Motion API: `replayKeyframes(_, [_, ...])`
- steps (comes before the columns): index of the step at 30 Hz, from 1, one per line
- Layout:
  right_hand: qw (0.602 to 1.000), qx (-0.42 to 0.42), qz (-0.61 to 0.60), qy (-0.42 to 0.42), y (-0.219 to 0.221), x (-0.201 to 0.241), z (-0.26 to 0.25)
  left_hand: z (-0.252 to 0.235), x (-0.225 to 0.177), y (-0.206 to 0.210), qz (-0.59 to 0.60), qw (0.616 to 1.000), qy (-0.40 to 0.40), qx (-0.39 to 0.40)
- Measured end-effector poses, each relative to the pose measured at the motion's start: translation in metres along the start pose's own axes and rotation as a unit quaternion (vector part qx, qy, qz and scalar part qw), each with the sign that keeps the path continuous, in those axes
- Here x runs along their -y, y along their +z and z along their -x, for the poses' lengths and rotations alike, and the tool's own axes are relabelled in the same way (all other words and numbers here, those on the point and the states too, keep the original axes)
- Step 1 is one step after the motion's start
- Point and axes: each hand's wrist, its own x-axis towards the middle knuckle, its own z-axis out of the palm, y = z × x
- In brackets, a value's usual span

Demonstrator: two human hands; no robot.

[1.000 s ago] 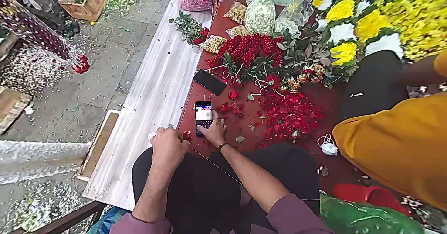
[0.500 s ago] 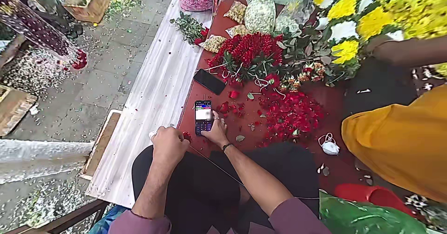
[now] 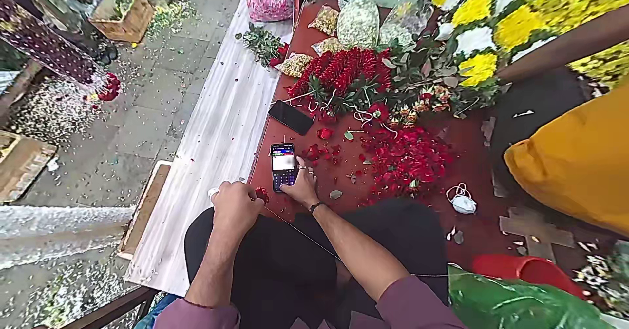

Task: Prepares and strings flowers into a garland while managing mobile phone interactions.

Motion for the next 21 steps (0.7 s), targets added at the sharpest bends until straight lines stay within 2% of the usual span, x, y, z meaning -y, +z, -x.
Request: replayKeyframes(21, [1.000, 0.003, 0.002, 0.007, 0.0012, -0.0049, -0.0009, -0.0008, 0.0030, 0.0022, 0.014, 1.000, 0.001, -0.007])
